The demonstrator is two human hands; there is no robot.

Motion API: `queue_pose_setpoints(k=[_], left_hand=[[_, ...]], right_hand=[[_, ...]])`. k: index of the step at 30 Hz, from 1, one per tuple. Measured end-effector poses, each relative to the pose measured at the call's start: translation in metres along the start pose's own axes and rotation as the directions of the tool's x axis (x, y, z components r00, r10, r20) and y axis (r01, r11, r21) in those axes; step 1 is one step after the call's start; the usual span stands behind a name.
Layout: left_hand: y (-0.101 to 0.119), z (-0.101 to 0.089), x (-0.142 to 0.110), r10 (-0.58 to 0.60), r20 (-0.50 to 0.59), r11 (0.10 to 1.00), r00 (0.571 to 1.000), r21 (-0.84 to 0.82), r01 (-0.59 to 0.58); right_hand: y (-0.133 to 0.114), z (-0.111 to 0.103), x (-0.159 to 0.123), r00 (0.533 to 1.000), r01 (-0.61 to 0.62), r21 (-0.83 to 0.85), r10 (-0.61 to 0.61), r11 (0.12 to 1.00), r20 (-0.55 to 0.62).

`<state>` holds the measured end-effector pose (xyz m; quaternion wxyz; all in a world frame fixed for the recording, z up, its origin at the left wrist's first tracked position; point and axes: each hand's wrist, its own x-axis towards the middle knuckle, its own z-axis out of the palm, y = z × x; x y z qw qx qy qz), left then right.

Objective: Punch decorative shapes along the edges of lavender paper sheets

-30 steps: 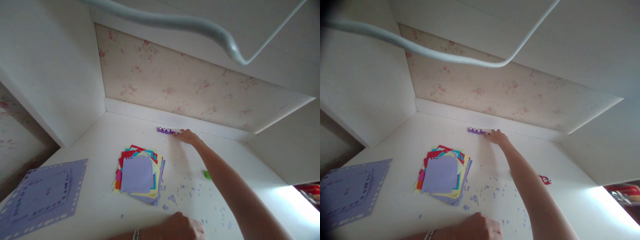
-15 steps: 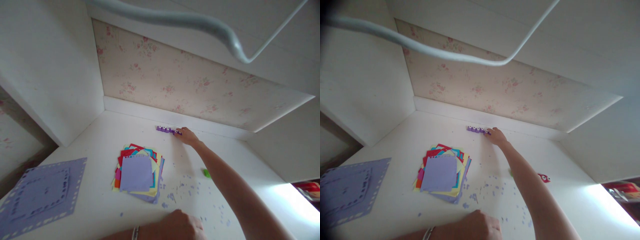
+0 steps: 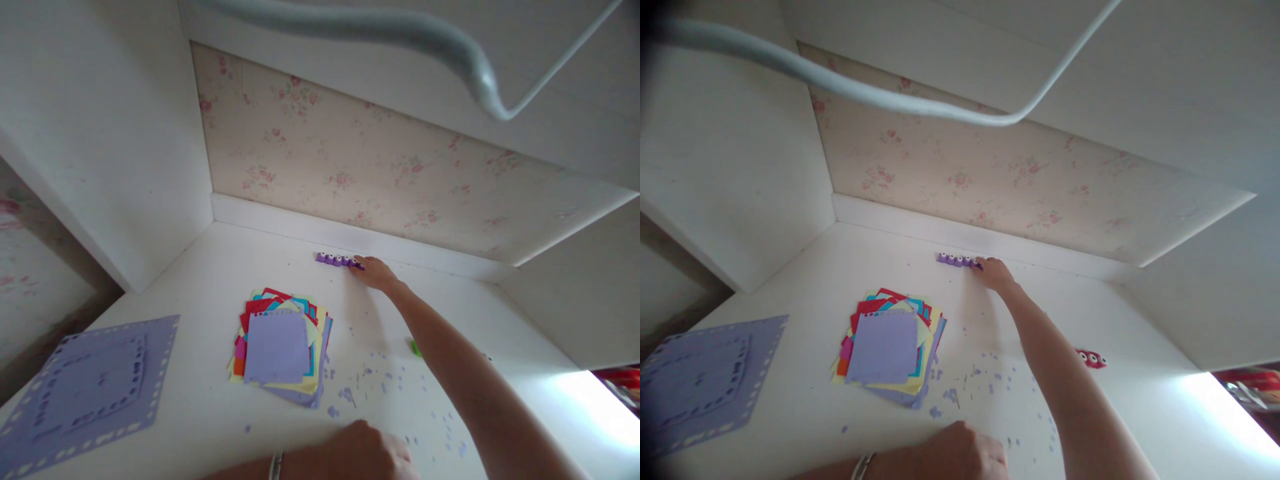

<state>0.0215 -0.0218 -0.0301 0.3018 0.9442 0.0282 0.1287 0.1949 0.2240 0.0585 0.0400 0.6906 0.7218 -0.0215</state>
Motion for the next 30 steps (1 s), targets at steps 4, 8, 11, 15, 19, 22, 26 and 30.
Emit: queue_pose_setpoints(k=[4,8,11,15,19,22,26,30], left_hand=[[0.006,-0.008,0.001,-0.042,0.039,0.999,0.998,0.033,0.040],[0.013,-0.011,-0.002,-0.081,0.007,0.997,0.997,-0.004,0.082],[0.018,-0.014,-0.005,-0.096,-0.001,0.995,0.995,-0.018,0.096],[0.025,-0.020,-0.006,-0.137,-0.022,0.990,0.990,-0.043,0.136],[0.031,-0.027,-0.005,-0.165,-0.017,0.986,0.986,-0.044,0.164],[0.034,-0.029,-0.004,-0.178,-0.039,0.983,0.983,-0.041,0.177],[0.036,-0.028,-0.005,-0.194,-0.060,0.981,0.979,-0.024,0.193],[0.034,-0.027,-0.006,-0.198,-0.056,0.980,0.979,-0.010,0.198]], right_hand=[[0.009,-0.011,-0.009,0.999,-0.014,0.022,0.015,1.000,-0.049],[0.037,-0.033,-0.045,0.997,-0.017,0.053,0.021,0.998,-0.068],[0.065,-0.042,-0.093,0.999,0.036,0.113,-0.033,0.993,-0.027],[0.094,-0.029,-0.166,0.998,0.051,0.286,-0.057,0.957,0.014],[0.097,0.005,-0.215,0.984,0.086,0.186,-0.054,0.979,-0.171],[0.089,0.030,-0.224,0.948,0.152,0.152,-0.100,0.977,-0.302],[0.081,0.051,-0.216,0.918,0.213,0.111,-0.160,0.971,-0.364],[0.082,0.060,-0.209,0.892,0.264,0.049,-0.224,0.963,-0.392]])
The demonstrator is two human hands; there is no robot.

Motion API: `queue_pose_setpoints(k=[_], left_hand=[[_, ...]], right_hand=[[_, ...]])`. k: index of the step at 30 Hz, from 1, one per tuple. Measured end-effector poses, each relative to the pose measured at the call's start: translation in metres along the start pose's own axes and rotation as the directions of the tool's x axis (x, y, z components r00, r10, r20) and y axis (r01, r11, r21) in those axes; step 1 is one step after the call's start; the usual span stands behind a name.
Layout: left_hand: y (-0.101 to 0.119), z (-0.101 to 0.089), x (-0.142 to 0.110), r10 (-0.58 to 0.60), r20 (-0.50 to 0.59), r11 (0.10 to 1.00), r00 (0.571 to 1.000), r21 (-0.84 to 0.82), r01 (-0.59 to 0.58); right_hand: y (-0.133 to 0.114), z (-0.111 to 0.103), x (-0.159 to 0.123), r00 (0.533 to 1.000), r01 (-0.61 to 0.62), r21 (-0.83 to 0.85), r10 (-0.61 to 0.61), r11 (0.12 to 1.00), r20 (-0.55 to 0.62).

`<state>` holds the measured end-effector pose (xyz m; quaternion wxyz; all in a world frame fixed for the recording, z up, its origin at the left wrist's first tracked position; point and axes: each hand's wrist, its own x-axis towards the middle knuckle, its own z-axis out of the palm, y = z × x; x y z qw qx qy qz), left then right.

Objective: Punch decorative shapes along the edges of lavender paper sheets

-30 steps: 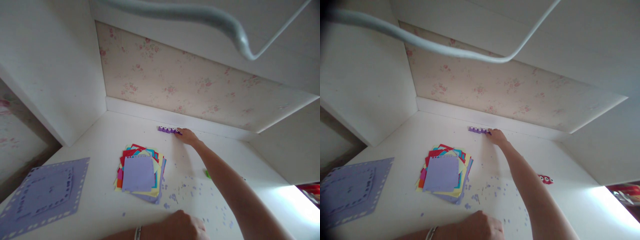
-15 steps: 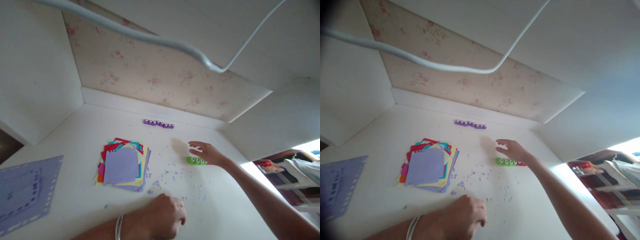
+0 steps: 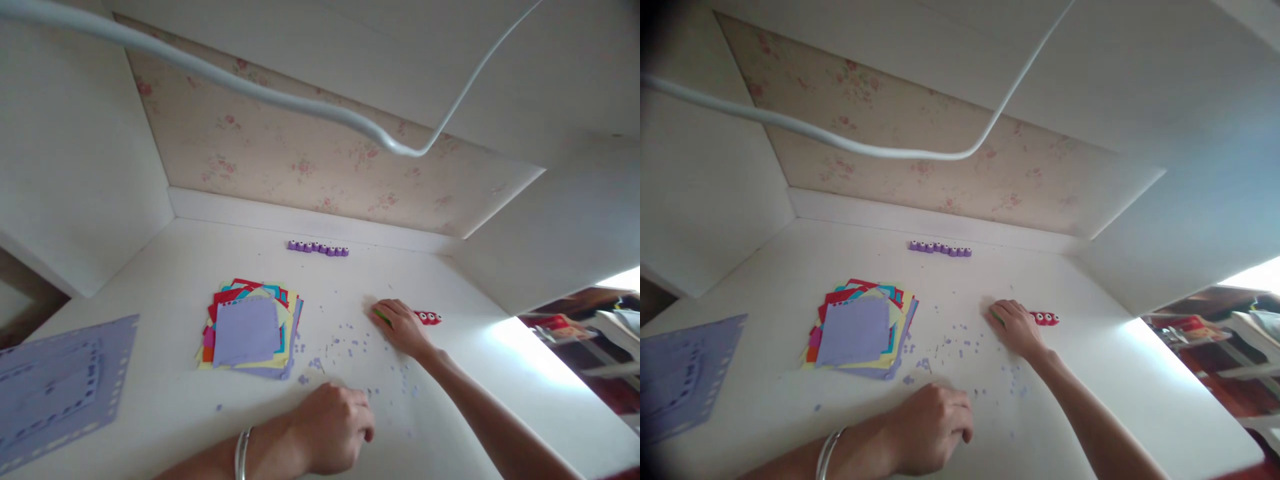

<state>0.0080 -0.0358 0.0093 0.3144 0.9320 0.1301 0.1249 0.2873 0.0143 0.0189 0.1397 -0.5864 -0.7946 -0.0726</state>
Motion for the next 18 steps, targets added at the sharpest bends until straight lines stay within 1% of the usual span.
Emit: queue_pose_setpoints(k=[3,6,9,13,15,18], left_hand=[[-0.003,0.002,0.001,0.014,0.000,1.000,1.000,0.000,-0.014],[-0.004,0.005,0.002,0.023,-0.018,1.000,1.000,-0.008,-0.023],[-0.005,0.007,0.002,0.026,-0.026,1.000,0.999,-0.010,-0.027],[-0.006,0.008,0.003,0.030,-0.010,1.000,1.000,-0.010,-0.030],[-0.007,0.009,0.004,0.045,-0.007,0.999,0.999,-0.012,-0.045],[-0.012,0.011,0.005,0.071,0.012,0.997,0.997,-0.005,-0.071]], right_hand=[[-0.001,0.003,0.004,0.999,0.023,-0.006,-0.023,1.000,-0.032],[-0.009,0.005,0.014,0.998,0.044,-0.010,-0.044,0.999,-0.033],[-0.024,0.009,0.033,0.998,0.063,-0.019,-0.064,0.998,-0.025],[-0.042,0.020,0.063,0.994,0.096,-0.050,-0.098,0.994,-0.044],[-0.047,0.026,0.077,0.994,0.096,-0.062,-0.099,0.993,-0.052],[-0.053,0.034,0.096,0.996,0.079,-0.065,-0.081,0.995,-0.026]])
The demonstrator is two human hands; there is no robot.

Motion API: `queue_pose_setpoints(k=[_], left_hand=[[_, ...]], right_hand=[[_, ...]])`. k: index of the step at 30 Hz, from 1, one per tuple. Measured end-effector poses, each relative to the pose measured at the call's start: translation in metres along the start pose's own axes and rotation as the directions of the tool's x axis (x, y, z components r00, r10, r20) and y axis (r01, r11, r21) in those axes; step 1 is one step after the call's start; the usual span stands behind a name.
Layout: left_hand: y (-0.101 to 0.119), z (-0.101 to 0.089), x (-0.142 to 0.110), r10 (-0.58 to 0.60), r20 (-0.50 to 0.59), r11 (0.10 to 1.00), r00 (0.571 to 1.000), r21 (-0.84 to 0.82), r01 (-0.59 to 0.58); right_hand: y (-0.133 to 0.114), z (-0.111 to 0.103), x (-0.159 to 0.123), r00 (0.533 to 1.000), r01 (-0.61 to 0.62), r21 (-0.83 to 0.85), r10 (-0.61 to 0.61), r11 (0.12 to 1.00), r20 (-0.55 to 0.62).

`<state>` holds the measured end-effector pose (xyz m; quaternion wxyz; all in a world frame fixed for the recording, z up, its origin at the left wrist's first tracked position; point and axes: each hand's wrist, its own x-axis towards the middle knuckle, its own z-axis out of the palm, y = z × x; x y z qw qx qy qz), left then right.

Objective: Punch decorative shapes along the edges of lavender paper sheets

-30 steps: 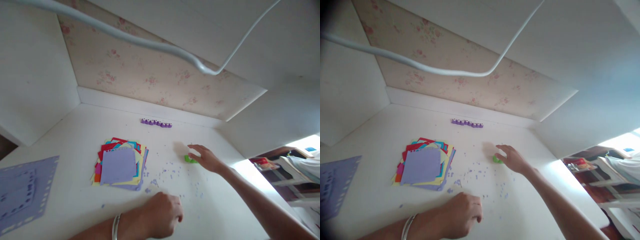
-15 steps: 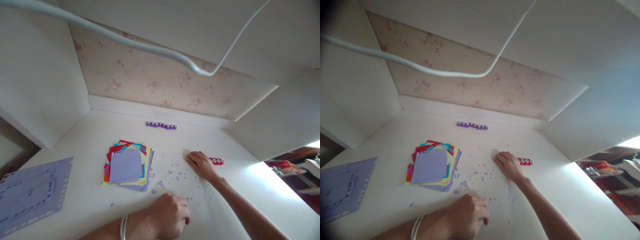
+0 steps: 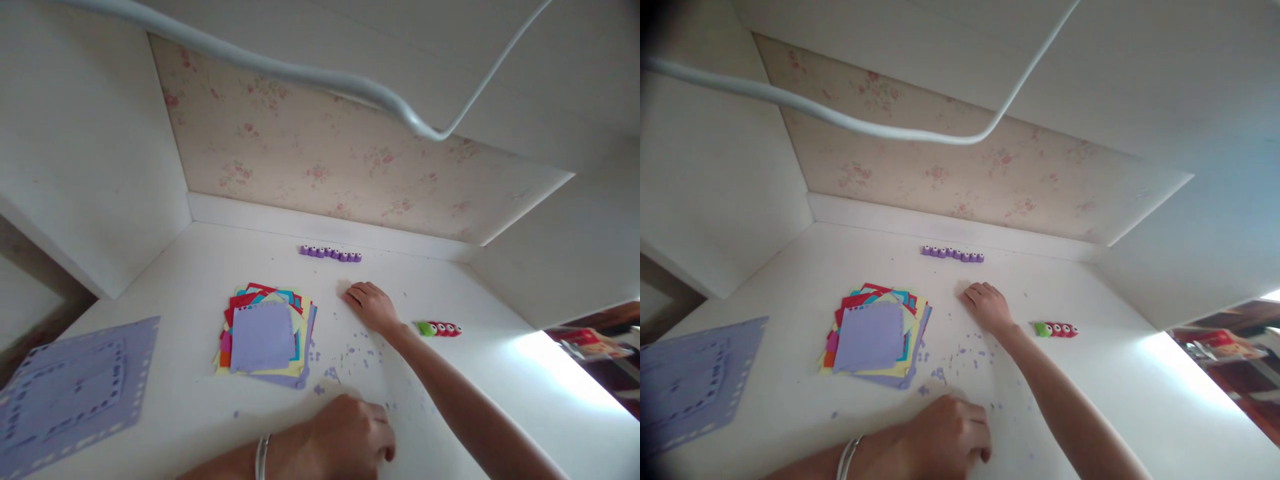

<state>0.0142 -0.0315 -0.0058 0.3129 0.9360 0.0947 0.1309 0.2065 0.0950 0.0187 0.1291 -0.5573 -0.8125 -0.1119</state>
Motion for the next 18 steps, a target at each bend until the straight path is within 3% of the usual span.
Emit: queue_pose_setpoints(k=[3,9,18], left_hand=[[-0.004,0.004,0.001,0.018,0.021,1.000,1.000,0.018,-0.019],[-0.011,0.012,0.000,0.076,-0.041,0.997,0.996,0.009,-0.075],[-0.014,0.009,0.003,0.073,0.025,0.997,0.997,0.029,-0.073]], right_hand=[[-0.006,0.007,0.020,0.999,-0.016,-0.009,0.017,1.000,0.029],[-0.023,0.016,0.054,0.997,-0.052,-0.006,0.052,0.999,0.054],[-0.050,0.025,0.093,0.989,-0.096,0.003,0.095,0.995,0.112]])
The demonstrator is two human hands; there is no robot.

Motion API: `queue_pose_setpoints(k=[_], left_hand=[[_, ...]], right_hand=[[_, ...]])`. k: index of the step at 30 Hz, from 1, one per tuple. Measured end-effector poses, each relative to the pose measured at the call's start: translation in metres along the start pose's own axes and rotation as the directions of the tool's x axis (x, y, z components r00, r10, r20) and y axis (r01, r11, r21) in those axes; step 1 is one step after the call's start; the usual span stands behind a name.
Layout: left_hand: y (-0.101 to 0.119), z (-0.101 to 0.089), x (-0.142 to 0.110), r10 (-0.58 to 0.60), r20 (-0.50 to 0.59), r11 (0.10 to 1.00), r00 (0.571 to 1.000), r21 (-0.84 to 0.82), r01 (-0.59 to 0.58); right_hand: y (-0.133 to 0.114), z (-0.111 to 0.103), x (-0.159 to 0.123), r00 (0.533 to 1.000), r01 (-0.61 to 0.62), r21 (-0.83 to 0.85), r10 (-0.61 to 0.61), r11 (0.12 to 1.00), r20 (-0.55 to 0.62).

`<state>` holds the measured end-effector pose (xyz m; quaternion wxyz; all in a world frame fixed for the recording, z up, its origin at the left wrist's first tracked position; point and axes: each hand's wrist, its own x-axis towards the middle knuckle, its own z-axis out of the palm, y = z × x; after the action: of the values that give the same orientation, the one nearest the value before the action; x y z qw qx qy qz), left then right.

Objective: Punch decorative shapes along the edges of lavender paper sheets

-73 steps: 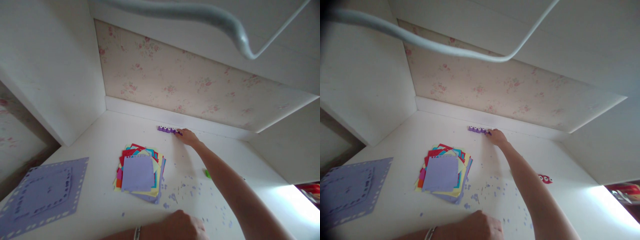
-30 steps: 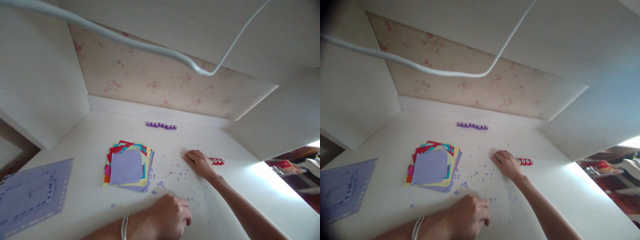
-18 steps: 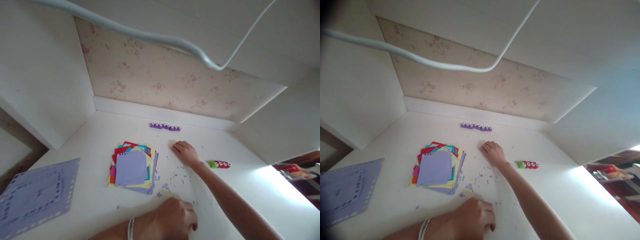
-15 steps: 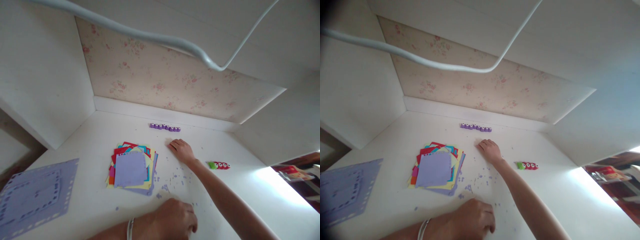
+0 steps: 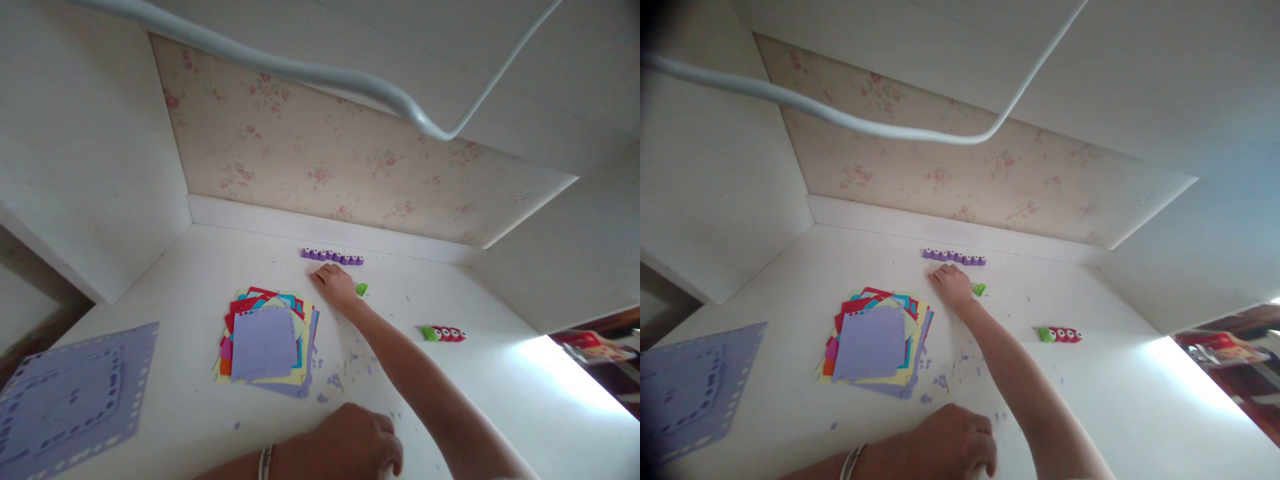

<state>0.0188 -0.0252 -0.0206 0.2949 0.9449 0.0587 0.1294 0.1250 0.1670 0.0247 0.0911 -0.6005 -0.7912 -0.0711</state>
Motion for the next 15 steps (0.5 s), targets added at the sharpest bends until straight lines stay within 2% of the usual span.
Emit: queue_pose_setpoints(k=[5,9,12,15], left_hand=[[-0.001,0.001,0.001,-0.027,0.093,0.999,0.995,0.024,0.025],[-0.005,0.007,0.002,-0.004,0.050,0.999,0.999,0.037,0.002],[-0.008,0.011,0.003,0.000,0.081,0.999,0.997,0.034,-0.003],[-0.011,0.014,0.004,0.022,0.094,1.000,0.995,0.018,-0.024]], right_hand=[[-0.029,0.010,0.038,1.000,0.015,0.019,-0.015,1.000,0.004],[-0.041,0.009,0.057,1.000,0.009,0.037,-0.009,0.999,0.001],[-0.035,0.001,0.056,1.000,-0.014,0.063,0.015,0.998,-0.021],[-0.014,-0.009,0.048,0.997,-0.066,0.101,0.068,0.993,-0.024]])
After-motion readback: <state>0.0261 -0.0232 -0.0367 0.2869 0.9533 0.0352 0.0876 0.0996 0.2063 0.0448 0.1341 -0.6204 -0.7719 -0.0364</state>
